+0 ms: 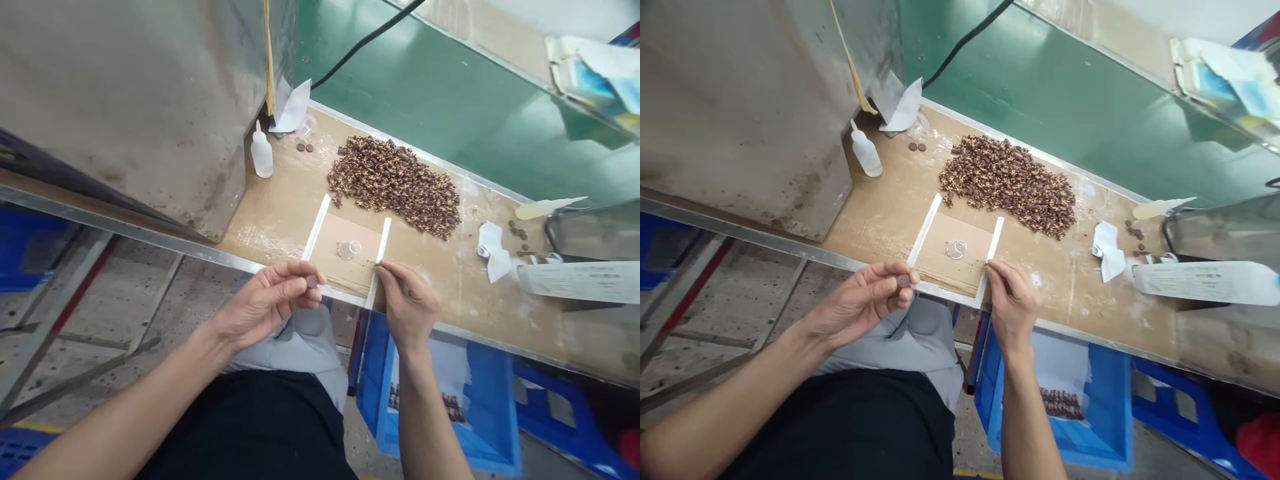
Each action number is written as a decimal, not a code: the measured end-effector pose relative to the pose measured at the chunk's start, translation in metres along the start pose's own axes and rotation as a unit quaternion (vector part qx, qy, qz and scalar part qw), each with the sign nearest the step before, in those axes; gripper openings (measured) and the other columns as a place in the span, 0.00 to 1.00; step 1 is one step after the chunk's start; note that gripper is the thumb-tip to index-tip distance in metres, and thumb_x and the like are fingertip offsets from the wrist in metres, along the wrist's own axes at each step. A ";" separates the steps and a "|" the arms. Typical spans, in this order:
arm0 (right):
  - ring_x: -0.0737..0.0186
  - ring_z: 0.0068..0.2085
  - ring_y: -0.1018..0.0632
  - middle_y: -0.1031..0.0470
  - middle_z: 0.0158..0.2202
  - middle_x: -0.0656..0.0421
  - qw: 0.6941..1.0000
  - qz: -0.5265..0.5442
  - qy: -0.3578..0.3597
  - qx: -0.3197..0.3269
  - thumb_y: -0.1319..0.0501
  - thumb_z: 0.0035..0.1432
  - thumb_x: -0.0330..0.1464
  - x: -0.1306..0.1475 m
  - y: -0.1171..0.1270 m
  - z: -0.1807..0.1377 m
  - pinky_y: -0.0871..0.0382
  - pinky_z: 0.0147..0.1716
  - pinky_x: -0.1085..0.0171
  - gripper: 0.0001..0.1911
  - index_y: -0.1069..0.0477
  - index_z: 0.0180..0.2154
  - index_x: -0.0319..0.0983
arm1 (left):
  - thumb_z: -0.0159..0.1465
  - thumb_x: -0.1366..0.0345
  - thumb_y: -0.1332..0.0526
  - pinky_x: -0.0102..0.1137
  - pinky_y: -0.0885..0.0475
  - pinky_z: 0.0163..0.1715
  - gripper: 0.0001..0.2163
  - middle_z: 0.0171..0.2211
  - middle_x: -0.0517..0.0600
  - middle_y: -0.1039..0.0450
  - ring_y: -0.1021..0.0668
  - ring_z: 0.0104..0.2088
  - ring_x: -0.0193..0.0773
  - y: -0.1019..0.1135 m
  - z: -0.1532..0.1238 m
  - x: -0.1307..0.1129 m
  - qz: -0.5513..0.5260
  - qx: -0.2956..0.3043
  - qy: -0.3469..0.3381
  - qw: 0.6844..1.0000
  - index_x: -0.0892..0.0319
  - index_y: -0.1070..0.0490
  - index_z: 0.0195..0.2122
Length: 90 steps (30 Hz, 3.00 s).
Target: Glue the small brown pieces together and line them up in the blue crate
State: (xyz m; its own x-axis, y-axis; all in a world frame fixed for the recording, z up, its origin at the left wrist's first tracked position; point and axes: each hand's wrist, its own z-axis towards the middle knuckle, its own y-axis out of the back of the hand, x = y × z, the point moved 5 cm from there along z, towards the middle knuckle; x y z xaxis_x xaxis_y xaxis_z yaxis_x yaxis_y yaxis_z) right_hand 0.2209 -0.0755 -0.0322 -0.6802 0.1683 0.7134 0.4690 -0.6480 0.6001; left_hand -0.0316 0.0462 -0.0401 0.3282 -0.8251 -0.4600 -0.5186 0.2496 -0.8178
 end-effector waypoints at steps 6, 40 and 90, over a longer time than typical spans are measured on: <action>0.53 0.50 0.10 0.09 0.48 0.57 0.997 0.068 0.038 -0.026 0.25 0.77 0.34 0.035 0.004 0.024 0.14 0.53 0.52 0.06 0.09 0.51 0.46 | 0.65 0.66 0.13 0.25 0.10 0.48 0.11 0.48 0.54 0.07 0.07 0.41 0.37 0.015 0.025 -0.026 0.061 -0.030 -0.115 0.991 0.60 0.07 0.47; 0.55 0.42 0.13 0.07 0.44 0.58 0.959 -0.125 0.252 -0.031 0.29 0.81 0.30 0.077 -0.028 0.033 0.20 0.49 0.52 0.06 0.12 0.48 0.45 | 0.70 0.65 0.18 0.29 0.11 0.52 0.07 0.49 0.55 0.07 0.08 0.44 0.38 0.019 0.026 -0.023 0.060 -0.010 -0.148 0.987 0.58 0.06 0.48; 0.53 0.41 0.12 0.08 0.43 0.57 0.977 -0.111 0.179 -0.023 0.29 0.80 0.33 0.063 -0.013 0.030 0.20 0.45 0.54 0.06 0.12 0.46 0.45 | 0.71 0.66 0.19 0.29 0.11 0.51 0.07 0.49 0.57 0.08 0.08 0.44 0.40 0.019 0.026 -0.024 0.072 -0.018 -0.150 0.986 0.60 0.07 0.48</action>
State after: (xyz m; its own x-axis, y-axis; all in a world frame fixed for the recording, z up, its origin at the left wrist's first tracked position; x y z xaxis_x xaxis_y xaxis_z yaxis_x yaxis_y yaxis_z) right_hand 0.1885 -0.0344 0.0154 -0.9193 0.0438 0.3910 0.2676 -0.6590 0.7029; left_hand -0.0289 0.0840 -0.0534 0.4653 -0.5939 -0.6563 -0.6024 0.3308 -0.7264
